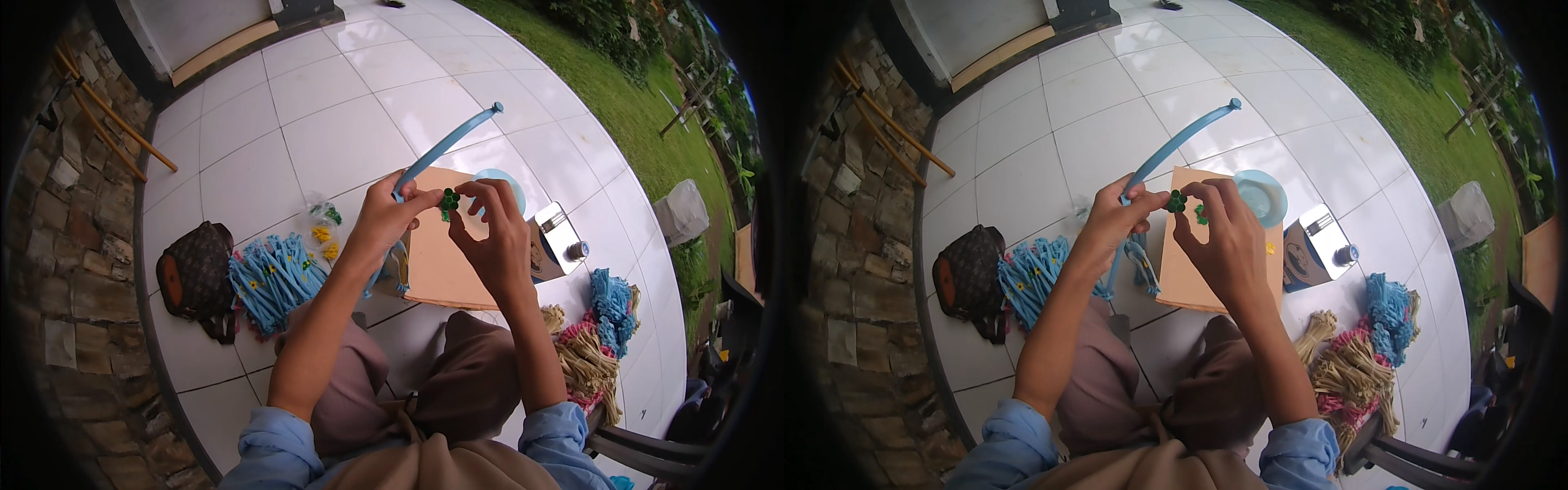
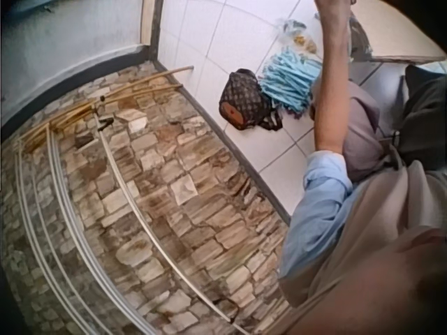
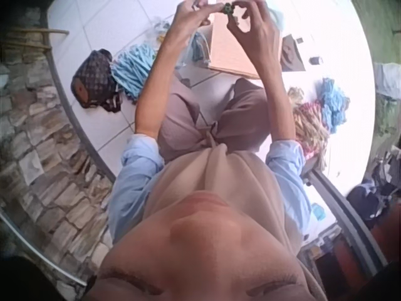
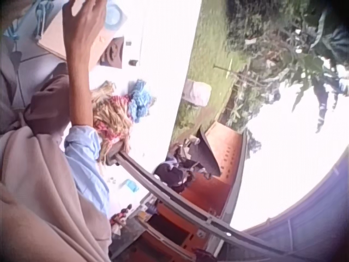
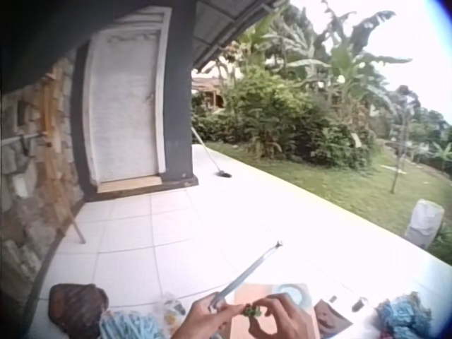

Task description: The person applies small flower-shaped decorations to blue sandal straps by hand, pressing them onto adhesive and grouping them together.

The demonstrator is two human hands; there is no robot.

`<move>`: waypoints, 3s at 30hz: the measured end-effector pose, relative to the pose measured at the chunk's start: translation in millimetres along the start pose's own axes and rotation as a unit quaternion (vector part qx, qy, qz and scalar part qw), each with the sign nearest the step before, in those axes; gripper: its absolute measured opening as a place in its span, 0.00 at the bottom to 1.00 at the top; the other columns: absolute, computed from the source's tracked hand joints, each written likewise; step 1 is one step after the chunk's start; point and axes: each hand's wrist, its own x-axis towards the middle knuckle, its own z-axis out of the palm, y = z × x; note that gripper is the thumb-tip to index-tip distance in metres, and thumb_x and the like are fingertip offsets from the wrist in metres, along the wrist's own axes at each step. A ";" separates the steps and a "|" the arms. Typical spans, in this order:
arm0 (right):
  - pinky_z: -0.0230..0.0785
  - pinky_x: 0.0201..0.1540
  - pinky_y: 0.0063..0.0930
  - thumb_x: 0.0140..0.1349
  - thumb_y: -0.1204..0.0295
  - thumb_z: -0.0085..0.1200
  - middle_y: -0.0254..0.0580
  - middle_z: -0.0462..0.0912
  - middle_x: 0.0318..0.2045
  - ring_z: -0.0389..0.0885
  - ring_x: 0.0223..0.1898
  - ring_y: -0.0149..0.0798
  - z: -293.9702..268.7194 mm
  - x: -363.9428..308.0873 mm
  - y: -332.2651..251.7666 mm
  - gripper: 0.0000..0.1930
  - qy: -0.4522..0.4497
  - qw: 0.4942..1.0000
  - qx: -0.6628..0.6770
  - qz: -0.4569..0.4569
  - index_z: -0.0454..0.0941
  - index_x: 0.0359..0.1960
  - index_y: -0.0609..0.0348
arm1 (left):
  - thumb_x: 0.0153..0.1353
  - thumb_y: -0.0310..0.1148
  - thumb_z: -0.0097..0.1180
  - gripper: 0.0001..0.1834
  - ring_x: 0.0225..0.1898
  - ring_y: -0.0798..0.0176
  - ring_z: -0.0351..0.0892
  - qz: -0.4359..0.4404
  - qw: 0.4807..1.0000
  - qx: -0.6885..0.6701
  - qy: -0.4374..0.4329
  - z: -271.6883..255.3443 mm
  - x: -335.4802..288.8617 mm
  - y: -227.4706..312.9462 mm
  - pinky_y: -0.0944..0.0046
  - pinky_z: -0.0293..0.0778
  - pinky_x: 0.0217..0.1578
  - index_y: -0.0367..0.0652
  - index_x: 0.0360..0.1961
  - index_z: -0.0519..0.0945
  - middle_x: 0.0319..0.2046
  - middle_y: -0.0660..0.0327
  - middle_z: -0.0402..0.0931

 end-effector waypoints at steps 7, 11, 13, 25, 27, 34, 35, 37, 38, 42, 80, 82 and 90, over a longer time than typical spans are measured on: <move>0.67 0.29 0.31 0.44 0.79 0.59 0.36 0.73 0.31 0.72 0.30 0.39 -0.7 6.9 6.0 0.11 0.018 0.988 -0.031 -0.149 0.73 0.31 0.58 | 0.48 0.31 0.62 0.17 0.18 0.79 0.57 -0.004 1.000 -0.018 0.011 -3.5 -3.6 5.8 0.77 0.55 0.19 0.49 0.20 0.62 0.17 0.72 0.62; 0.67 0.31 0.28 0.44 0.82 0.58 0.37 0.74 0.29 0.73 0.31 0.38 -4.0 9.4 3.5 0.11 0.051 0.988 -0.008 -0.144 0.73 0.30 0.59 | 0.53 0.36 0.58 0.14 0.15 0.79 0.56 -0.004 1.000 0.001 0.005 1.4 -8.7 13.2 0.77 0.55 0.18 0.47 0.21 0.64 0.17 0.70 0.63; 0.68 0.31 0.27 0.45 0.84 0.58 0.38 0.75 0.29 0.74 0.32 0.36 -3.9 9.0 1.1 0.10 0.082 0.988 0.013 -0.133 0.74 0.30 0.61 | 0.60 0.41 0.48 0.15 0.13 0.78 0.55 0.005 0.994 -0.107 -0.021 7.0 -13.6 19.9 0.77 0.55 0.18 0.46 0.22 0.62 0.17 0.66 0.64; 0.65 0.33 0.18 0.53 0.80 0.56 0.41 0.78 0.29 0.72 0.28 0.27 -3.1 12.5 -17.5 0.04 0.084 0.722 0.638 0.253 0.73 0.29 0.65 | 0.68 0.39 0.31 0.15 0.14 0.78 0.50 0.169 0.984 -0.012 -0.058 26.7 -21.7 14.3 0.77 0.50 0.15 0.45 0.25 0.60 0.14 0.70 0.52; 0.65 0.33 0.19 0.53 0.80 0.55 0.41 0.78 0.29 0.72 0.28 0.27 -2.1 13.7 -18.3 0.04 0.087 0.713 0.646 0.257 0.73 0.29 0.65 | 0.68 0.38 0.31 0.14 0.14 0.79 0.49 0.184 0.981 -0.010 -0.064 28.0 -21.6 13.4 0.77 0.50 0.15 0.45 0.26 0.61 0.14 0.71 0.52; 0.65 0.33 0.19 0.53 0.80 0.55 0.41 0.78 0.30 0.72 0.28 0.28 -1.7 14.3 -18.6 0.04 0.089 0.716 0.641 0.262 0.73 0.29 0.65 | 0.68 0.38 0.32 0.13 0.15 0.80 0.49 0.187 0.980 0.018 -0.064 28.7 -22.4 10.1 0.77 0.50 0.16 0.45 0.29 0.63 0.15 0.72 0.52; 0.64 0.33 0.19 0.53 0.80 0.55 0.41 0.78 0.30 0.72 0.28 0.28 -1.4 14.3 -18.7 0.04 0.092 0.716 0.641 0.262 0.73 0.29 0.65 | 0.68 0.37 0.32 0.12 0.15 0.80 0.49 0.190 0.979 0.030 -0.063 28.7 -22.4 10.0 0.77 0.51 0.16 0.44 0.29 0.63 0.15 0.72 0.53; 0.64 0.34 0.19 0.53 0.80 0.55 0.41 0.78 0.30 0.72 0.28 0.27 -1.3 14.7 -19.1 0.04 0.096 0.716 0.640 0.262 0.73 0.29 0.65 | 0.68 0.37 0.32 0.12 0.16 0.80 0.49 0.194 0.978 0.043 -0.061 28.5 -22.1 9.6 0.77 0.51 0.16 0.44 0.29 0.63 0.15 0.72 0.53; 0.64 0.34 0.20 0.53 0.80 0.55 0.41 0.78 0.30 0.72 0.29 0.27 -1.4 15.0 -19.3 0.04 0.097 0.717 0.639 0.262 0.73 0.29 0.65 | 0.67 0.37 0.35 0.11 0.15 0.78 0.54 0.198 0.978 0.042 -0.053 27.8 -21.1 8.6 0.75 0.54 0.17 0.43 0.32 0.66 0.14 0.70 0.57; 0.64 0.34 0.20 0.53 0.80 0.55 0.41 0.78 0.31 0.71 0.29 0.27 -1.2 15.6 -21.2 0.03 0.095 0.713 0.644 0.260 0.73 0.29 0.64 | 0.66 0.36 0.38 0.10 0.15 0.76 0.61 0.209 0.975 0.049 -0.055 24.7 -19.8 7.2 0.73 0.58 0.17 0.41 0.37 0.69 0.14 0.67 0.62; 0.59 0.22 0.15 0.59 0.66 0.51 0.33 0.74 0.18 0.68 0.20 0.22 16.4 41.0 -3.9 0.12 0.111 0.835 0.486 0.233 0.71 0.24 0.60 | 0.63 0.32 0.42 0.11 0.28 0.73 0.71 0.183 0.957 0.210 -0.082 -4.9 -28.7 21.4 0.70 0.69 0.33 0.36 0.41 0.71 0.24 0.65 0.67; 0.62 0.24 0.17 0.64 0.59 0.41 0.34 0.76 0.19 0.71 0.21 0.24 15.0 31.1 0.2 0.18 0.049 0.836 0.474 0.271 0.74 0.30 0.63 | 0.60 0.28 0.47 0.11 0.30 0.73 0.70 0.162 0.953 0.255 -0.022 -9.9 -40.1 32.6 0.71 0.68 0.35 0.36 0.43 0.70 0.25 0.65 0.69; 0.68 0.35 0.22 0.64 0.58 0.41 0.40 0.78 0.28 0.75 0.30 0.29 38.5 -30.2 17.4 0.19 -0.022 0.885 0.351 0.304 0.75 0.42 0.62 | 0.53 0.28 0.55 0.21 0.35 0.64 0.78 0.361 0.917 0.162 0.055 -63.3 -56.3 33.2 0.64 0.68 0.42 0.43 0.45 0.60 0.24 0.64 0.68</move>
